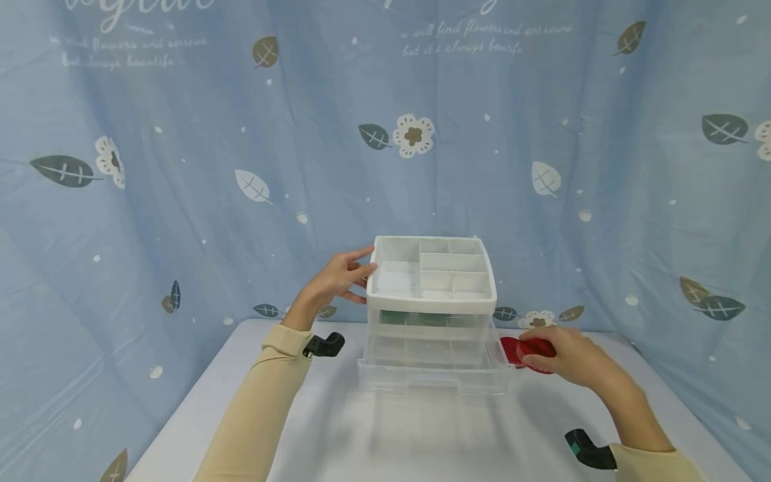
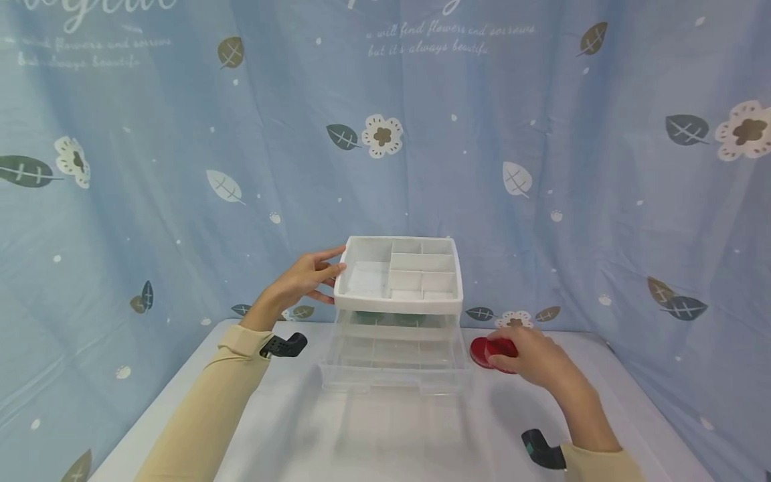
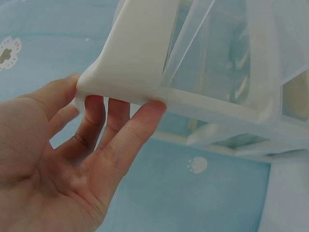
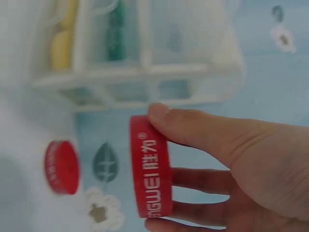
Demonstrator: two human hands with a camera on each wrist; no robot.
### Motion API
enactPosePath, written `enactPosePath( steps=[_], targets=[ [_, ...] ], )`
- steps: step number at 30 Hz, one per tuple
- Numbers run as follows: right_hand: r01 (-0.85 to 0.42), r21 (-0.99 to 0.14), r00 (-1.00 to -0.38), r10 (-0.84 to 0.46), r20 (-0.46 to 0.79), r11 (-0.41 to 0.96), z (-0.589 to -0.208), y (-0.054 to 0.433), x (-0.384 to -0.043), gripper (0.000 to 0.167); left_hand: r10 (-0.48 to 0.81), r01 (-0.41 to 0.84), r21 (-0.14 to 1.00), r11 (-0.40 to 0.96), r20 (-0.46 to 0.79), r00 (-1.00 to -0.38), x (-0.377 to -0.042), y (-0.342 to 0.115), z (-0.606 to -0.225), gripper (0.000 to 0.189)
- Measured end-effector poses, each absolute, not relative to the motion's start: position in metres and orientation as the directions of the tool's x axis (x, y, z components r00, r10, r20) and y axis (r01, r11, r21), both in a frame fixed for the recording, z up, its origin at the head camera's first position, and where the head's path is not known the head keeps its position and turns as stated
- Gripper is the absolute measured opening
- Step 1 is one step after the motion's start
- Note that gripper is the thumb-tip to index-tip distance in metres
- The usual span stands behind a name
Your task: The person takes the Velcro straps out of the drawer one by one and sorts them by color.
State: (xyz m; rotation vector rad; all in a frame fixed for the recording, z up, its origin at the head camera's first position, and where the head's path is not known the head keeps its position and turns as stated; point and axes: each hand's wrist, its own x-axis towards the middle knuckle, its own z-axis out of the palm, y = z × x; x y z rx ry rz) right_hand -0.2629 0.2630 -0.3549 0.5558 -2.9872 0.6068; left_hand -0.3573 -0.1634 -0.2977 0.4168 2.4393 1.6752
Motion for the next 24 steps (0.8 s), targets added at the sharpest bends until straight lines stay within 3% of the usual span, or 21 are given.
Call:
enactPosePath(
  steps=[9,16,24],
  targets=[
    [-0.260,-0.357,-0.965,-0.242,0.097,0.897,-0.391,0.281,-0.283,0.041,0.319,0.141,0.935,0.326,0.032,-0.947,-0.357,-0.163,-0.299,0.064],
    [-0.117,-0.360,-0.993,-0.099,0.068,0.926,-0.413,0.292,-0.297,0.042,0.325,0.144,0.934,0.328,0.032,-0.945,-0.358,-0.163,-0.299,0.065],
    [-0.040,-0.326,-0.986,0.015,0.166,0.944,-0.436,0.298,-0.306,0.043,0.323,0.152,0.933,0.327,0.041,-0.946,-0.359,-0.164,-0.300,0.065]
  ],
)
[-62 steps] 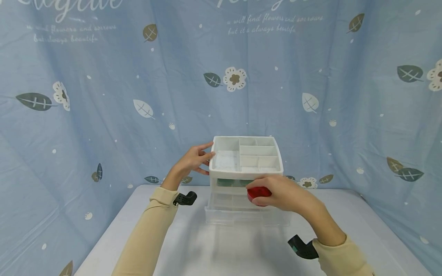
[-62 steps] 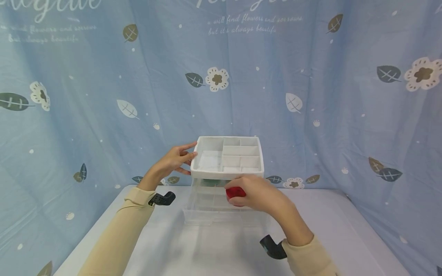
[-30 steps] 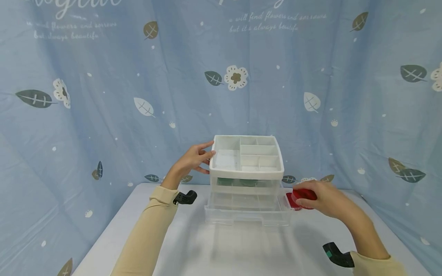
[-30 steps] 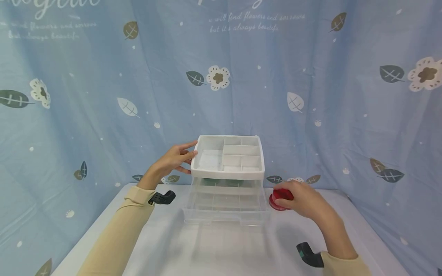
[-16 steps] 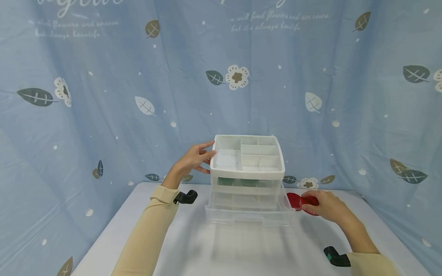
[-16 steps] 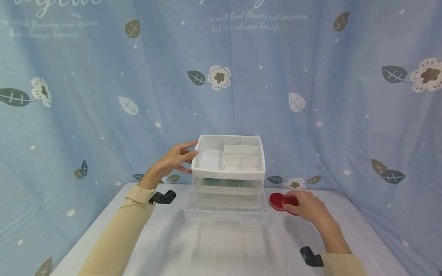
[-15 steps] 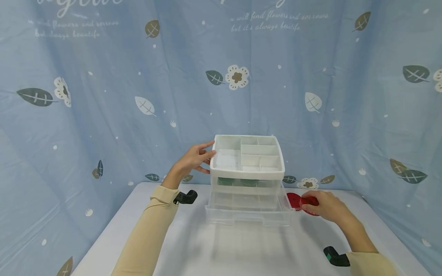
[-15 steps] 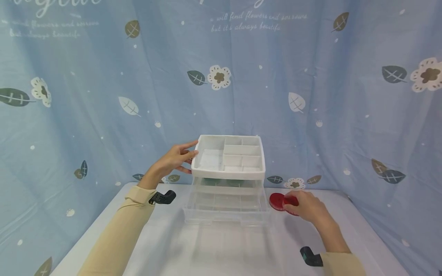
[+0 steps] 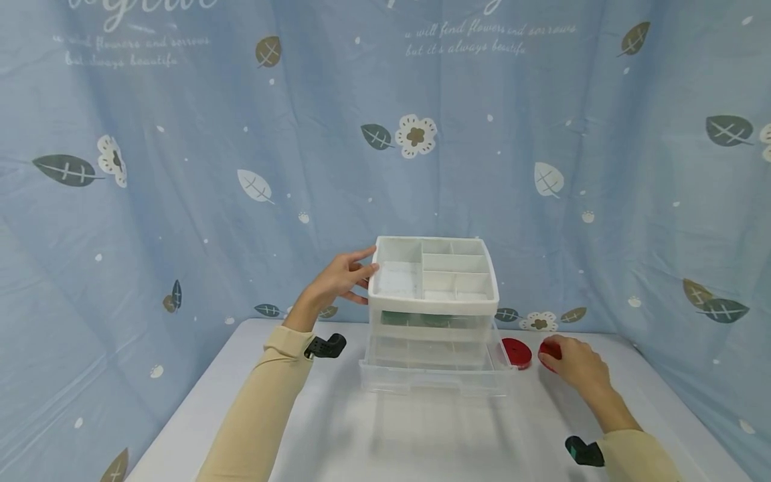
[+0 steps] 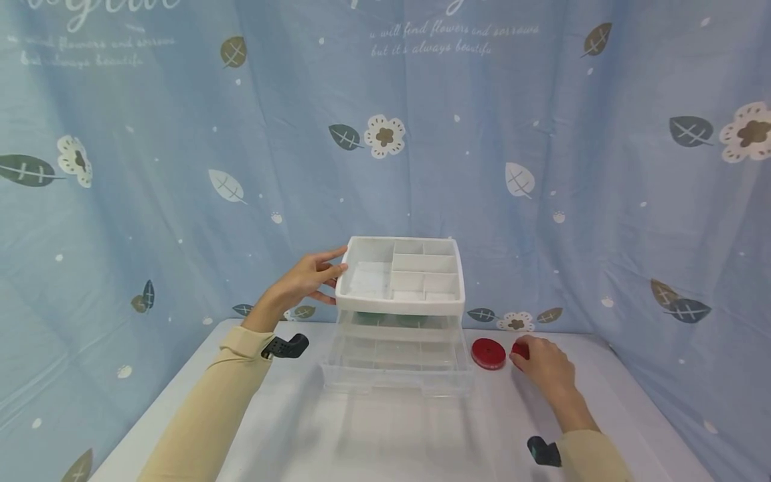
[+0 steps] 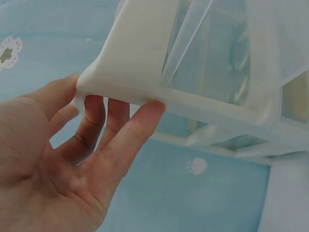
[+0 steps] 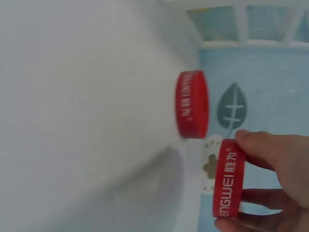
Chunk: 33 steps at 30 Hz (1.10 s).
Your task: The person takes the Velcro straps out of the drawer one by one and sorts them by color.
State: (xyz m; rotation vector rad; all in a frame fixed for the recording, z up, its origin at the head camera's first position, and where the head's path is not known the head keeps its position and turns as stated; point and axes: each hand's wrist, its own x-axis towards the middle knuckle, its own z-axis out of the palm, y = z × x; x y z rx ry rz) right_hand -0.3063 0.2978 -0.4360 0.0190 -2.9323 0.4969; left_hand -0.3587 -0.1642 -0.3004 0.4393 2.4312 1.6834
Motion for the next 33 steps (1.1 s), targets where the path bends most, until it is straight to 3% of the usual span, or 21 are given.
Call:
enactPosePath(
  steps=[21,33],
  targets=[
    [0.005,-0.310,-0.983,0.061,0.171,0.951,-0.470,0.294,-0.329,0.049,0.322,0.149,0.935,0.322,0.039,-0.946,-0.361,-0.163,-0.303,0.065],
    [-0.069,-0.353,-0.983,-0.004,0.182,0.933,-0.486,0.296,-0.339,0.040,0.318,0.149,0.937,0.315,0.043,-0.947,-0.360,-0.164,-0.301,0.065]
  ],
)
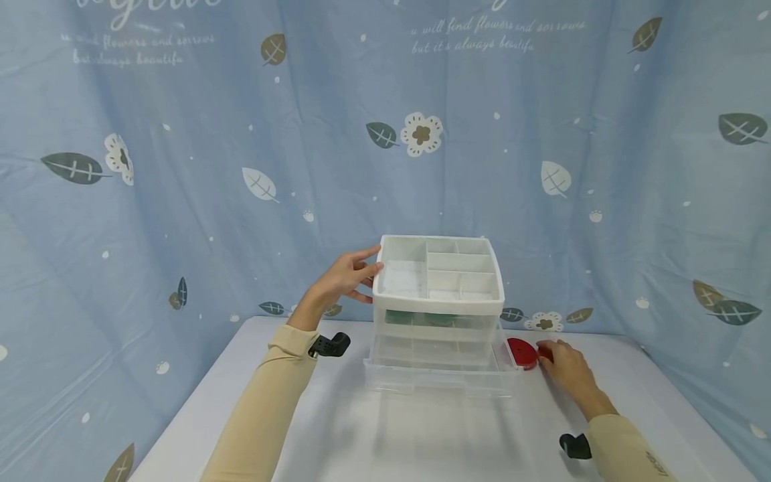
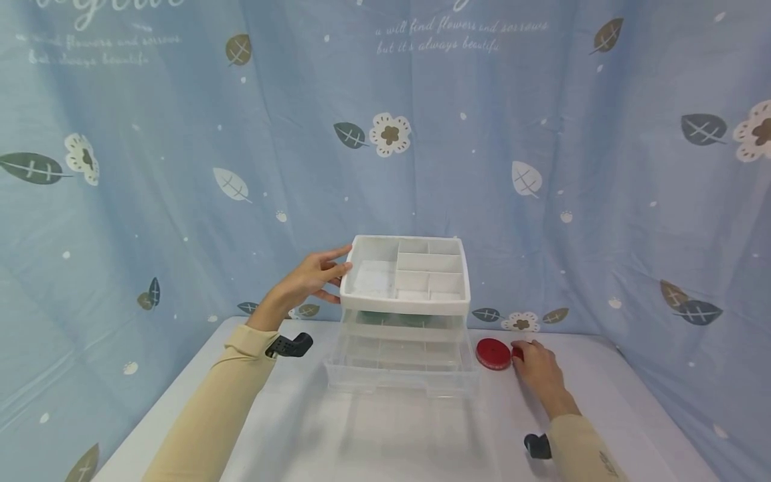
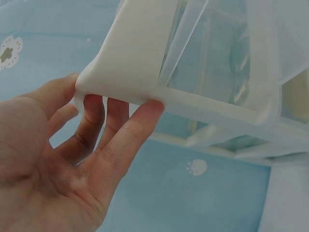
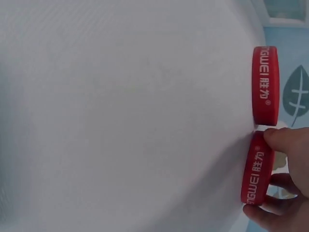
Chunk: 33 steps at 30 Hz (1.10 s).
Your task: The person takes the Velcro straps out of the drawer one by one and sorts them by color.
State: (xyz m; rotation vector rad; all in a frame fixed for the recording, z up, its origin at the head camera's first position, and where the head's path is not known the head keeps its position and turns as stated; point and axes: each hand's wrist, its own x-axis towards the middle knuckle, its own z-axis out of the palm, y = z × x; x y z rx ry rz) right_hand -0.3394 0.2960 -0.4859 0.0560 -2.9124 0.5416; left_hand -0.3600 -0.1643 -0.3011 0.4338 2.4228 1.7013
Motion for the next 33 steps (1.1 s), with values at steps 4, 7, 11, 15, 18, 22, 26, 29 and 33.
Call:
enactPosePath(
  steps=[4,7,11,15,18,22,26,29,33],
  targets=[
    [-0.105,-0.346,-0.978,-0.033,0.207,0.932,-0.493,0.298,-0.342,0.037,0.324,0.155,0.935,0.320,0.046,-0.945,-0.360,-0.164,-0.302,0.065],
    [-0.127,-0.328,-0.972,-0.052,0.229,0.936,-0.499,0.299,-0.343,0.037,0.319,0.152,0.934,0.322,0.045,-0.947,-0.360,-0.165,-0.303,0.065],
    [-0.139,-0.305,-0.968,-0.065,0.241,0.942,-0.502,0.301,-0.345,0.038,0.312,0.142,0.938,0.317,0.038,-0.949,-0.360,-0.165,-0.304,0.065],
    [-0.146,-0.287,-0.970,-0.079,0.232,0.947,-0.500,0.301,-0.346,0.039,0.319,0.146,0.937,0.316,0.040,-0.947,-0.359,-0.166,-0.304,0.065],
    [-0.144,-0.273,-0.975,-0.088,0.206,0.951,-0.496,0.300,-0.347,0.041,0.315,0.146,0.936,0.320,0.040,-0.948,-0.359,-0.166,-0.303,0.064],
    [-0.133,-0.258,-0.980,-0.088,0.180,0.957,-0.489,0.299,-0.347,0.045,0.303,0.142,0.936,0.323,0.039,-0.952,-0.357,-0.165,-0.300,0.064],
    [-0.126,-0.246,-0.982,-0.086,0.169,0.961,-0.487,0.299,-0.347,0.046,0.296,0.136,0.936,0.324,0.036,-0.954,-0.358,-0.164,-0.299,0.063],
    [-0.120,-0.233,-0.983,-0.082,0.166,0.965,-0.488,0.300,-0.346,0.046,0.301,0.134,0.938,0.321,0.033,-0.953,-0.359,-0.164,-0.300,0.064],
    [-0.105,-0.215,-0.984,-0.069,0.166,0.971,-0.490,0.301,-0.344,0.046,0.307,0.134,0.940,0.313,0.034,-0.951,-0.359,-0.163,-0.301,0.064]
  ],
)
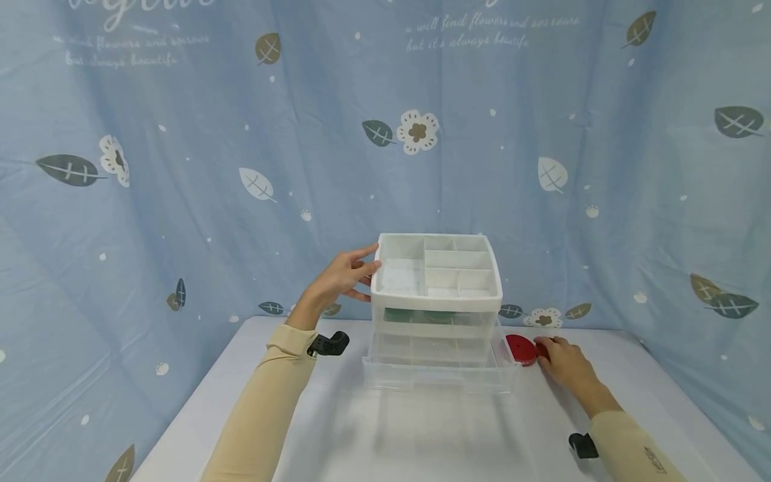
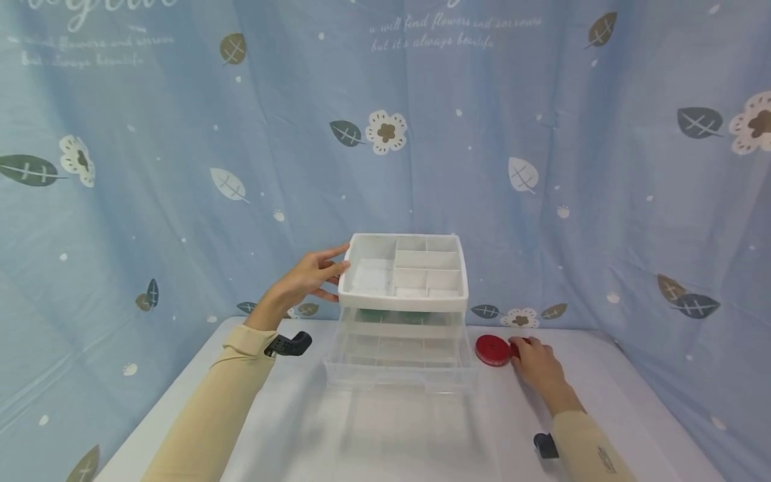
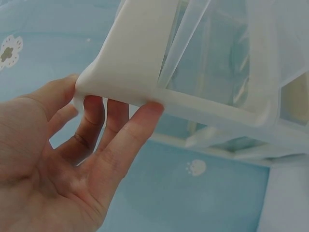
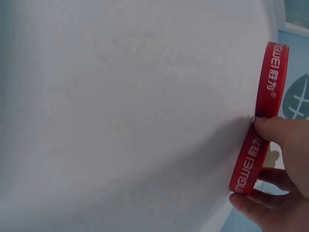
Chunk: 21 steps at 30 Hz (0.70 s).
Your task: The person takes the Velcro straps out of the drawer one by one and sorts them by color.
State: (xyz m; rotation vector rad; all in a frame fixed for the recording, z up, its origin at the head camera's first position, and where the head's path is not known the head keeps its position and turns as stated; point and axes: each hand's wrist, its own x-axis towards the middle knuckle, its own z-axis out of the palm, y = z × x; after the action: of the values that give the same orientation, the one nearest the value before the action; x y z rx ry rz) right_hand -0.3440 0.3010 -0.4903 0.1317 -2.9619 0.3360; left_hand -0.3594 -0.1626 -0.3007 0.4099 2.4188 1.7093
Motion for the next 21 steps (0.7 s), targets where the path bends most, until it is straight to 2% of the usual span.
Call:
enactPosePath(
  steps=[13,21],
  targets=[
    [-0.144,-0.270,-0.973,-0.087,0.214,0.952,-0.477,0.297,-0.335,0.042,0.323,0.143,0.940,0.311,0.037,-0.946,-0.362,-0.163,-0.302,0.065],
    [-0.180,-0.438,-0.945,-0.031,0.325,0.881,-0.441,0.285,-0.323,0.041,0.322,0.138,0.942,0.307,0.034,-0.946,-0.360,-0.164,-0.301,0.064]
  ],
)
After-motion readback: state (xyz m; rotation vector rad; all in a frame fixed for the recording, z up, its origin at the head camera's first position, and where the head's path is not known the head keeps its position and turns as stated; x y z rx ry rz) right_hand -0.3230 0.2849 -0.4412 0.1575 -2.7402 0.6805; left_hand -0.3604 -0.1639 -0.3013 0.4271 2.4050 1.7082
